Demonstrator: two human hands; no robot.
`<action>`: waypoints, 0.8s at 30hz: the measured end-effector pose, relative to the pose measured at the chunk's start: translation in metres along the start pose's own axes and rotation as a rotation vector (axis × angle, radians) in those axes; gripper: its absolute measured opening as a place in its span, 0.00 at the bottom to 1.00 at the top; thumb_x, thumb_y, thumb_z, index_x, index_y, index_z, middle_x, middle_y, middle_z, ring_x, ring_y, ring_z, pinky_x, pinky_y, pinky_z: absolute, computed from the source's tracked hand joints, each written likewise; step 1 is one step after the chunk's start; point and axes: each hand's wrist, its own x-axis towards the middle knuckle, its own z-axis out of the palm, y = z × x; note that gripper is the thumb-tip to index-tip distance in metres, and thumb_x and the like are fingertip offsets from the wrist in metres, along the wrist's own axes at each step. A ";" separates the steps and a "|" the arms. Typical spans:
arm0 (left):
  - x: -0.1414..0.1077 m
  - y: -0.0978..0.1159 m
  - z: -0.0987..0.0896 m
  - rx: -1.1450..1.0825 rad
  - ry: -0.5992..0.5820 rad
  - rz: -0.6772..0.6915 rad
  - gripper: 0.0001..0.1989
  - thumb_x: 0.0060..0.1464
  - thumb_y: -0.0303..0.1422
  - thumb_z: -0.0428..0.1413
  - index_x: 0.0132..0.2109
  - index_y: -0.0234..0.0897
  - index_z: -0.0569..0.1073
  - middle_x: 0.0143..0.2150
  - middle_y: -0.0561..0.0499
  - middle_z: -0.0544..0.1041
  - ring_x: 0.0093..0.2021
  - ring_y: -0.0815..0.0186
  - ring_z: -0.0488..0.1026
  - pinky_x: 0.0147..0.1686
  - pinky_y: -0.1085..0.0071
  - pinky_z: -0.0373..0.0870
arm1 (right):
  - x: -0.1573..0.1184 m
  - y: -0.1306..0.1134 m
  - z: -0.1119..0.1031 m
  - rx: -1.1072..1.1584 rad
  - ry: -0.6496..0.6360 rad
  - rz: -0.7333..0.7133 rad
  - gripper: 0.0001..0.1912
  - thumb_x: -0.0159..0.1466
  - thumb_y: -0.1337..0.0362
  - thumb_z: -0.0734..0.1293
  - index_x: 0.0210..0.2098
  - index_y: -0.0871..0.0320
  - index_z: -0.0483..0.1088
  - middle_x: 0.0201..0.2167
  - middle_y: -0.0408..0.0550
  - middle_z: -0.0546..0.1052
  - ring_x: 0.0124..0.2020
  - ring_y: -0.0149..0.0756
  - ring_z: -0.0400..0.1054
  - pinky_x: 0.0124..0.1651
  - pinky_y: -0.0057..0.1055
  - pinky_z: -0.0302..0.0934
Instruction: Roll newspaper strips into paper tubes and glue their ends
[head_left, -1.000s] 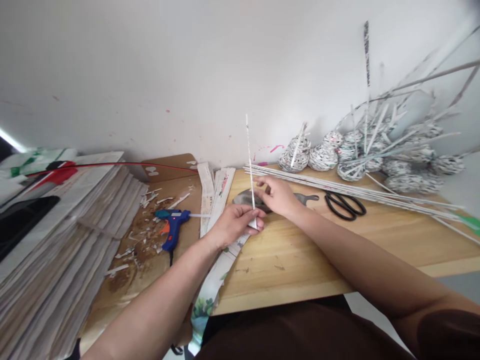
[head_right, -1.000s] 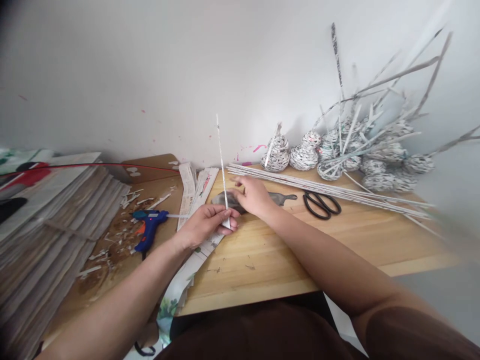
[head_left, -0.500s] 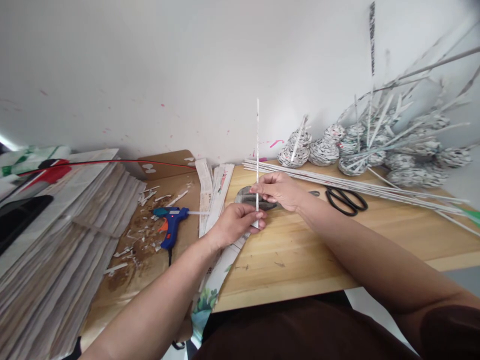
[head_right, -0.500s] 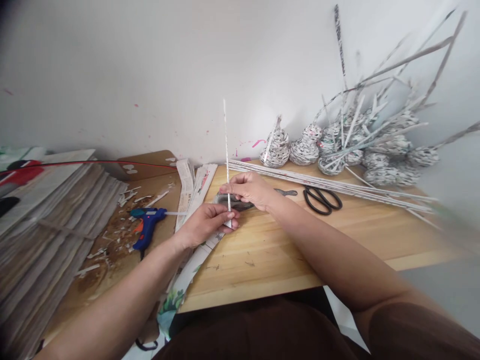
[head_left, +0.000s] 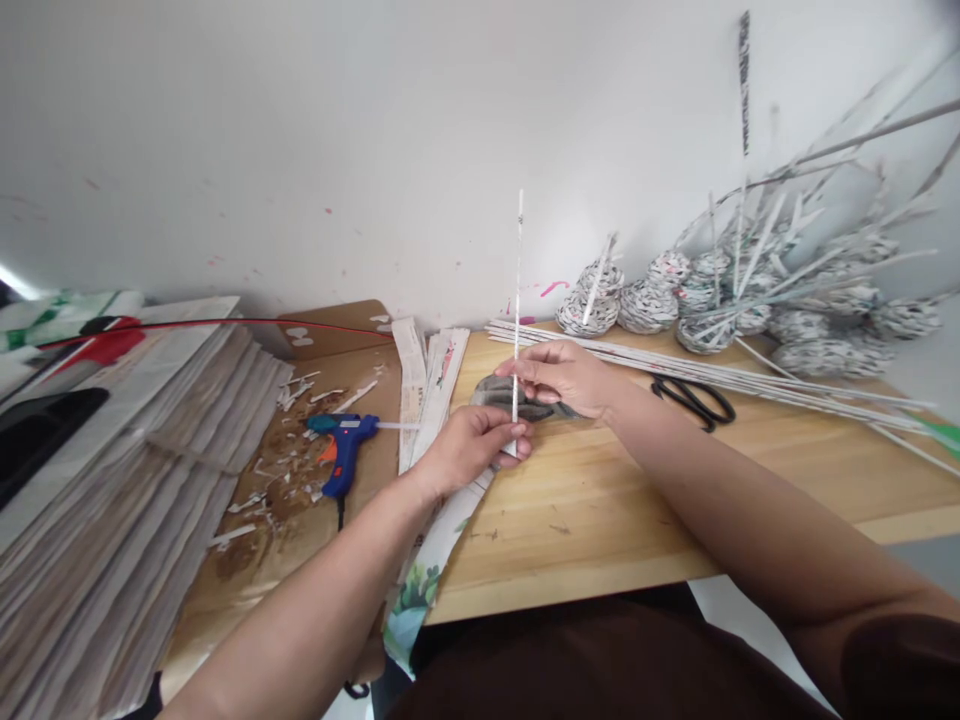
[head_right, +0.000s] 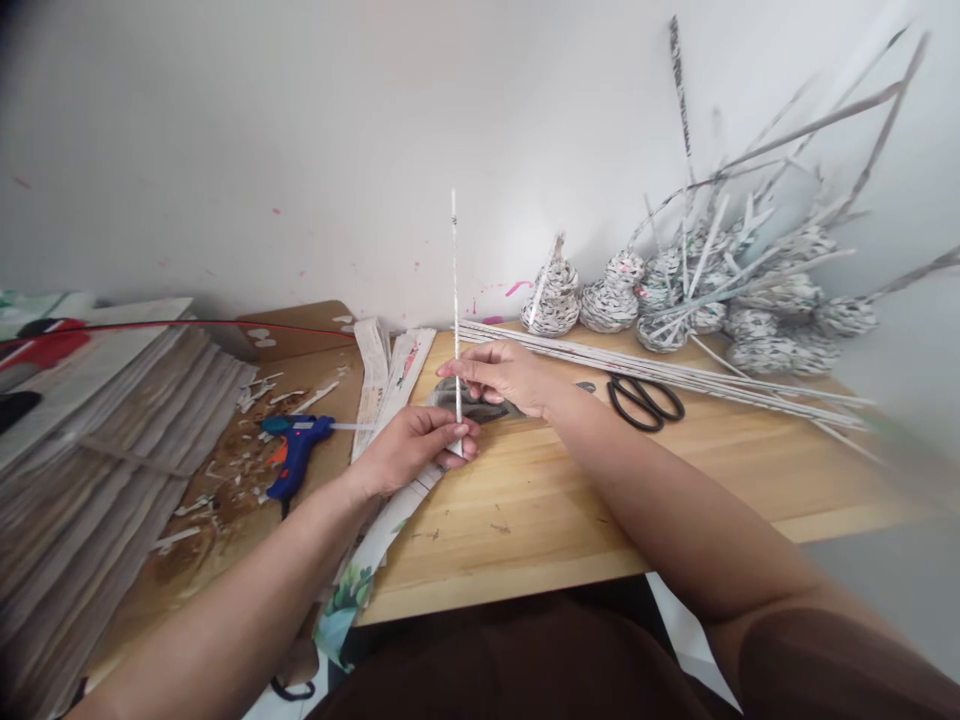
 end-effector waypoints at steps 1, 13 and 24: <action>0.000 0.000 0.000 0.000 -0.001 -0.007 0.15 0.52 0.41 0.60 0.38 0.31 0.78 0.32 0.48 0.77 0.32 0.69 0.74 0.36 0.72 0.73 | 0.000 0.000 0.000 0.008 0.019 -0.007 0.17 0.52 0.54 0.75 0.30 0.64 0.75 0.18 0.40 0.66 0.19 0.22 0.56 0.16 0.21 0.41; -0.003 0.004 0.003 0.002 -0.025 -0.027 0.15 0.50 0.42 0.61 0.35 0.32 0.78 0.32 0.47 0.77 0.32 0.68 0.73 0.35 0.70 0.72 | 0.001 -0.004 0.000 0.143 0.184 -0.041 0.16 0.47 0.57 0.78 0.23 0.63 0.71 0.18 0.40 0.65 0.18 0.21 0.54 0.15 0.20 0.38; -0.004 0.004 0.001 0.026 -0.085 -0.065 0.17 0.52 0.44 0.60 0.39 0.32 0.78 0.33 0.46 0.77 0.34 0.66 0.75 0.33 0.71 0.72 | 0.003 -0.002 -0.006 0.169 0.181 -0.068 0.16 0.49 0.56 0.77 0.24 0.62 0.72 0.19 0.42 0.67 0.19 0.23 0.55 0.16 0.21 0.38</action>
